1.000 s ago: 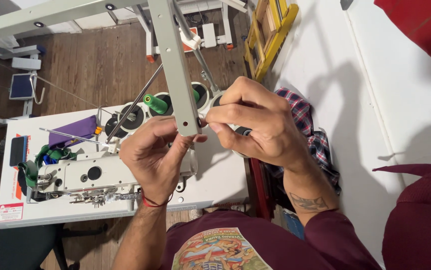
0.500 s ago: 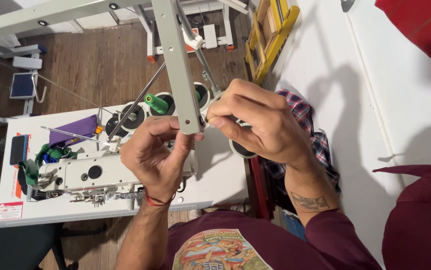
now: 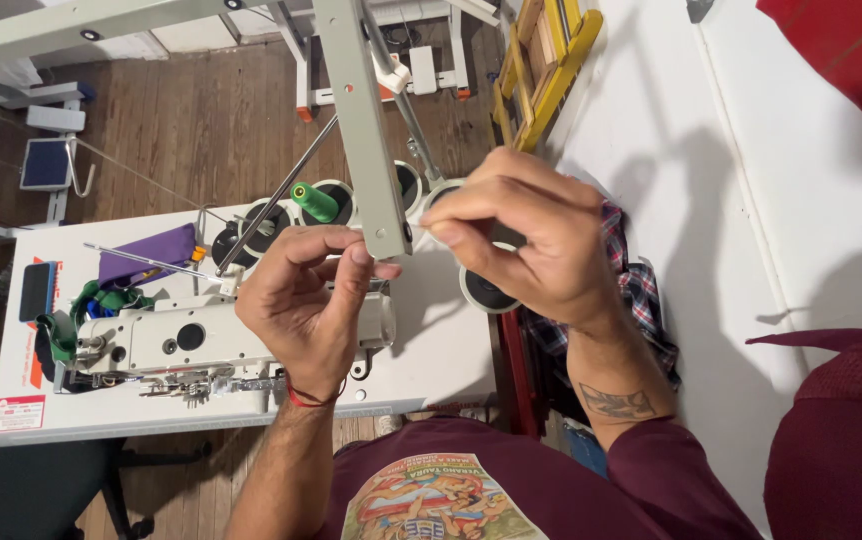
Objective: Thread an industrial overlock sewing machine by guiding thread through tension discs and guides.
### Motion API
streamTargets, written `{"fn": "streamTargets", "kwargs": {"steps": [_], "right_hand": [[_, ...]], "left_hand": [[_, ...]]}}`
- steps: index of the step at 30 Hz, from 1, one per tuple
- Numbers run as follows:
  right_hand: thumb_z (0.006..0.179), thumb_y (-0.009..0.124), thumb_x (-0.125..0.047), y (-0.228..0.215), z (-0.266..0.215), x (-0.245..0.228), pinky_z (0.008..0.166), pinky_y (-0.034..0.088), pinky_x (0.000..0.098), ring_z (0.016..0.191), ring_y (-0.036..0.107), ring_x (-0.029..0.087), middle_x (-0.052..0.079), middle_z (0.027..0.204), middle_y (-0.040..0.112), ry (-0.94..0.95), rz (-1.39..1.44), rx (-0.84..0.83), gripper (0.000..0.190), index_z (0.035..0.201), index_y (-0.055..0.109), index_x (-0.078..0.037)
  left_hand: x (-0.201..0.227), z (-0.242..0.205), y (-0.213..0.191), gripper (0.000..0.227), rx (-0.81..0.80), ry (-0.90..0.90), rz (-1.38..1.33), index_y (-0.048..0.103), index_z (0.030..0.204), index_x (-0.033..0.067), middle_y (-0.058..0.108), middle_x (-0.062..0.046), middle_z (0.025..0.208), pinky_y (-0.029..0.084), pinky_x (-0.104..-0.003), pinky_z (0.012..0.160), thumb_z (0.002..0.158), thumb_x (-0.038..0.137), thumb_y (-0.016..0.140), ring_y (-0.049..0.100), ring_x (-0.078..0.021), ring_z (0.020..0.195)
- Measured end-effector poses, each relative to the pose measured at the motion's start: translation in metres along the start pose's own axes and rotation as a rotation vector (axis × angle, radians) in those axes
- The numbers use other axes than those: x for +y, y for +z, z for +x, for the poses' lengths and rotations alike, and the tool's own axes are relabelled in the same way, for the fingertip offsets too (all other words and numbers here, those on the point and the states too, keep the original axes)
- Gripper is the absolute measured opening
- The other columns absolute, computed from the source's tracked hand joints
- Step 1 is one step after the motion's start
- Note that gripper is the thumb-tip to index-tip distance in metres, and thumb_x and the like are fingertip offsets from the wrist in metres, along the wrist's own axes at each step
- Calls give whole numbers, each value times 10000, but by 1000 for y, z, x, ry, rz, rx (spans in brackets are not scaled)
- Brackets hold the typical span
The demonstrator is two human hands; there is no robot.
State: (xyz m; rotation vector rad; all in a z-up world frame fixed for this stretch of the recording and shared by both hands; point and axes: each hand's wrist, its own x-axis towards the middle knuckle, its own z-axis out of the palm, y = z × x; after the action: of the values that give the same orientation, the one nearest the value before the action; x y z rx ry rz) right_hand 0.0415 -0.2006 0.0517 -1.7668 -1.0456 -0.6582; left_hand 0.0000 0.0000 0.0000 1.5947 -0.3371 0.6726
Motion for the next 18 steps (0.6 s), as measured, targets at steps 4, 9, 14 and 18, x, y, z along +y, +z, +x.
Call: {"fn": "streamTargets", "kwargs": {"steps": [4, 9, 14, 18], "right_hand": [[1038, 661, -89, 1, -15, 5, 724, 553, 332, 769, 676, 216, 122, 878, 734, 7, 53, 94, 175, 936, 744, 25], [1030, 626, -143, -2, -17, -18, 744, 562, 380, 706, 637, 268, 133, 842, 708, 46, 188, 76, 245, 894, 715, 39], [996, 647, -197, 0, -21, -28, 784, 558, 379, 735, 628, 287, 129, 811, 677, 91, 212, 48, 271, 874, 709, 36], [966, 659, -163, 2, -30, -31, 684, 458, 332, 683, 564, 237, 147, 804, 606, 102, 263, 70, 253, 873, 697, 69]], "left_hand": [[-7, -6, -10, 141, 43, 200, 112, 684, 1085, -12, 721, -162, 937, 619, -287, 677, 1010, 87, 751, 781, -256, 747], [35, -5, -18, 557, -108, 620, 494, 707, 1263, 74, 724, -96, 1148, 652, -384, 784, 884, 360, 999, 748, -274, 887], [83, 19, -8, 147, -225, 818, 626, 804, 1101, -18, 787, -106, 1057, 663, -295, 803, 1057, 44, 679, 773, -235, 814], [94, 13, -15, 166, -264, 716, 649, 785, 1165, -36, 774, -124, 1145, 679, -337, 829, 1104, 23, 642, 785, -255, 928]]}}
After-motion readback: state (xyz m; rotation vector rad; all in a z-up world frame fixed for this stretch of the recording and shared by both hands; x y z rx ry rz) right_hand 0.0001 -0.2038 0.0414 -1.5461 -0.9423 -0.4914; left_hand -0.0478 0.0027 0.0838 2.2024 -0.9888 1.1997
